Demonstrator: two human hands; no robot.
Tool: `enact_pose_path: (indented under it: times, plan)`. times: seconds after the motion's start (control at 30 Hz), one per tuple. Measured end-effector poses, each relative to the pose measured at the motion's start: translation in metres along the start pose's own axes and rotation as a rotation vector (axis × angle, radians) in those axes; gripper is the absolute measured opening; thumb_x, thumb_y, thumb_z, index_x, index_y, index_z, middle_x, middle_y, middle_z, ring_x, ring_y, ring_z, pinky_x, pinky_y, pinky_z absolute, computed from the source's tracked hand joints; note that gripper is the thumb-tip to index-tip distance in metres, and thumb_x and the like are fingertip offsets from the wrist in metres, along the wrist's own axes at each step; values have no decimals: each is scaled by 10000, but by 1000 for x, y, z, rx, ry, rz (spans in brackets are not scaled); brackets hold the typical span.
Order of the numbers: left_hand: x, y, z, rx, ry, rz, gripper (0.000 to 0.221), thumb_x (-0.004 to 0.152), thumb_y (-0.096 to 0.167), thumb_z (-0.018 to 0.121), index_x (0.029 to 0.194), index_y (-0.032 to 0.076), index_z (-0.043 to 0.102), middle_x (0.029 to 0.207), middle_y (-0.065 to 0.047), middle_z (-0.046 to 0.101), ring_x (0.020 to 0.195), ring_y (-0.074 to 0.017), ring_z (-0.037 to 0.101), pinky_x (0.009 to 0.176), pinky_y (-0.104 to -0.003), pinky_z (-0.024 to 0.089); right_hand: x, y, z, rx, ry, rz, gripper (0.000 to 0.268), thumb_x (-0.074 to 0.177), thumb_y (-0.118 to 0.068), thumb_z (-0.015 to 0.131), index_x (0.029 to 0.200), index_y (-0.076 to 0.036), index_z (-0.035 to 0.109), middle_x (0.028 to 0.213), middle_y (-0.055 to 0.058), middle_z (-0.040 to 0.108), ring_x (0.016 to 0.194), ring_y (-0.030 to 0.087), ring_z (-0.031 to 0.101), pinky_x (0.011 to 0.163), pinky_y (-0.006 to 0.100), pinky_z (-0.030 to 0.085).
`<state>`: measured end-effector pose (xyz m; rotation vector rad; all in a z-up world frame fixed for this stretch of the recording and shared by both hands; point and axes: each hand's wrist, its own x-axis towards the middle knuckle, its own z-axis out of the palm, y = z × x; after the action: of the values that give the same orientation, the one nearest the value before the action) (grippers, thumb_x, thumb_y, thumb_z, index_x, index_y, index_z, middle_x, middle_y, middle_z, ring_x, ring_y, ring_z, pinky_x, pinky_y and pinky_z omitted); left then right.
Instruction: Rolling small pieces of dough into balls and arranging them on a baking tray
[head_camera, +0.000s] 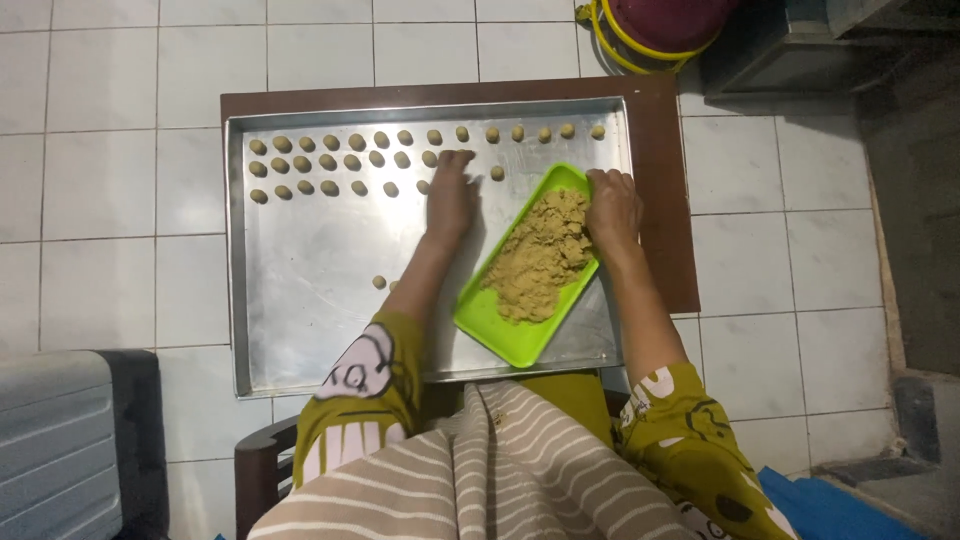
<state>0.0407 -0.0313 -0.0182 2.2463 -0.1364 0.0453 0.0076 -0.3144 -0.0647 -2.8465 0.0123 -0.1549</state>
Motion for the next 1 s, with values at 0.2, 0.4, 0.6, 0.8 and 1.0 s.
enact_pose_path:
  times: [0.2,0.4,0.6,0.8,1.0]
  plan:
    - [-37,-5,-65,40,82,-176,379,939,-93,614,1277,70,562,1279,-98,477,1146,-339,684,994,-453,609,-28,-8,-6,-8,-97,72,512,872,11,653,1377,-58,612,1103,140,633,1070,357,603,881,553,528]
    - [-32,-39,-61,215,95,-116,326,944,-39,645,1241,80,586,1213,-46,489,1094,-253,691,909,-385,633,-74,-27,-34,20,-138,173,508,921,53,531,1417,-25,606,1130,181,647,1069,378,626,878,535,550]
    - [-33,2,-68,193,-11,-48,367,910,-54,685,1261,15,603,1253,-132,510,1086,-377,690,941,-541,611,-82,-49,-53,7,-67,277,520,866,54,627,1380,-23,602,1161,165,590,1097,363,584,889,529,547]
    - [-63,-16,-54,214,-158,14,320,891,21,731,1198,66,652,1252,-146,537,1050,-442,699,874,-576,610,-18,-110,-27,299,-18,31,316,983,-158,680,1299,-149,683,1296,157,539,1196,428,591,1019,532,518]
    - [-118,-38,-95,247,-247,-102,340,889,146,727,1219,214,677,1201,-47,598,1021,-325,726,838,-469,604,57,-123,47,188,-102,-159,337,965,-170,735,1276,-59,668,1143,128,596,1134,329,636,968,454,544]
